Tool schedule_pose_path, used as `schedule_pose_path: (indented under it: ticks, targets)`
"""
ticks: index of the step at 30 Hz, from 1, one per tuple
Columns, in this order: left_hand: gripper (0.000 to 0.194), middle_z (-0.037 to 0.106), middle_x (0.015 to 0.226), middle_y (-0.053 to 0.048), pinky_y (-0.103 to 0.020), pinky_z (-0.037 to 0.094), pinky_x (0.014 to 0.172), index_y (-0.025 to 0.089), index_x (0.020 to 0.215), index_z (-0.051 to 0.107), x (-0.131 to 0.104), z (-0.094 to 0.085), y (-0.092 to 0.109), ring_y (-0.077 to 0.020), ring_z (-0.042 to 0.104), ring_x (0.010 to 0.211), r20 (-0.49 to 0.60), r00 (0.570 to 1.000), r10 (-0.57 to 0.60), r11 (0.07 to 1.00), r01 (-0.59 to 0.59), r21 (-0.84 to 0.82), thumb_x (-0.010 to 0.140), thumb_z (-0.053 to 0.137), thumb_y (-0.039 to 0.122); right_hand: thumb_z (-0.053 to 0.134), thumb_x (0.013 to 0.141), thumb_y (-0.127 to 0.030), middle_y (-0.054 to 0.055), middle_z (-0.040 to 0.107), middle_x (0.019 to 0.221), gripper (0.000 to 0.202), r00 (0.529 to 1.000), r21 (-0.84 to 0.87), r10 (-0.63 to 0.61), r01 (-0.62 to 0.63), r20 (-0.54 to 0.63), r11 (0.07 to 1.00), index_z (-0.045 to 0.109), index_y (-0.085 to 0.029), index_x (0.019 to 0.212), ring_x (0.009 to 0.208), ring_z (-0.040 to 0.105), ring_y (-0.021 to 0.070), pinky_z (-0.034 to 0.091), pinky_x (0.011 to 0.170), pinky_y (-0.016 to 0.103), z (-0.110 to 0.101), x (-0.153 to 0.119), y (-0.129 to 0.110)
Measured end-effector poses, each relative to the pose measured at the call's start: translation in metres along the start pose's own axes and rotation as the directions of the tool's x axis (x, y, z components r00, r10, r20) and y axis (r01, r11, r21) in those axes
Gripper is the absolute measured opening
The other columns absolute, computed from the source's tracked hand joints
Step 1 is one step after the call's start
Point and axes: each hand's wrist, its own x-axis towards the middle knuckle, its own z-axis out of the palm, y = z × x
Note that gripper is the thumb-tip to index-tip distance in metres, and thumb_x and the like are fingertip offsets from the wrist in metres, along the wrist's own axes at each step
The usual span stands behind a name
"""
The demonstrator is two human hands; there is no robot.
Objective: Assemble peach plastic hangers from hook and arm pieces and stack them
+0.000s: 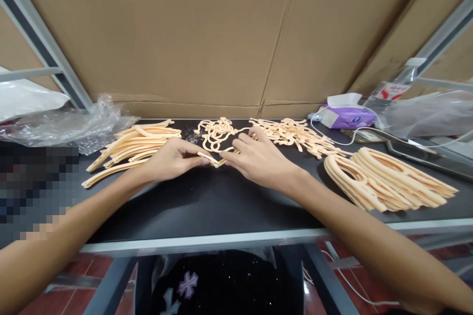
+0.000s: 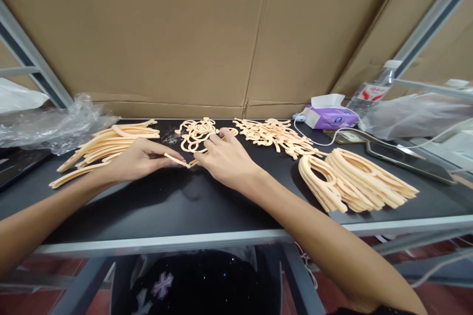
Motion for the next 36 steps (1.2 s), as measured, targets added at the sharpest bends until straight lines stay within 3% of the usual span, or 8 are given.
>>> schedule_pose_path:
  ticks: [10, 22, 36]
  targets:
    - [0.023, 0.079, 0.083, -0.005, -0.023, 0.053, 0.065, 0.019, 0.088, 0.082, -0.001, 0.001, -0.002, -0.0178, 0.070, 0.071, 0.074, 0.997, -0.031, 1.000, 0.031, -0.001, 0.082, 0.067, 0.036, 0.039, 0.103, -0.019, 0.010, 0.069, 0.097, 0.033, 0.997, 0.027, -0.053, 0.052, 0.060, 0.998, 0.069, -0.019, 0.116, 0.095, 0.054, 0.0227, 0.023, 0.094, 0.041, 0.001, 0.002, -0.005]
    - [0.030, 0.078, 0.078, -0.004, -0.023, 0.050, 0.062, 0.020, 0.088, 0.082, -0.002, 0.001, -0.001, -0.0184, 0.068, 0.068, 0.095, 0.995, -0.039, 0.996, 0.031, 0.086, 0.082, 0.064, 0.044, 0.040, 0.102, -0.016, 0.010, 0.067, 0.099, 0.031, 0.996, -0.003, -0.086, 0.086, 0.039, 0.996, 0.067, -0.019, 0.116, 0.098, 0.052, 0.0229, 0.024, 0.092, 0.040, -0.001, 0.003, -0.006]
    - [0.029, 0.074, 0.065, -0.002, -0.021, 0.038, 0.048, 0.018, 0.081, 0.081, -0.005, 0.013, -0.011, -0.0121, 0.059, 0.052, -0.048, 0.998, 0.037, 0.988, -0.029, 0.152, 0.085, 0.063, 0.040, 0.038, 0.102, -0.015, 0.010, 0.065, 0.094, 0.033, 0.990, -0.052, -0.139, 0.140, 0.011, 0.989, 0.068, -0.019, 0.116, 0.093, 0.051, 0.0226, 0.025, 0.090, 0.041, 0.006, 0.003, -0.003]
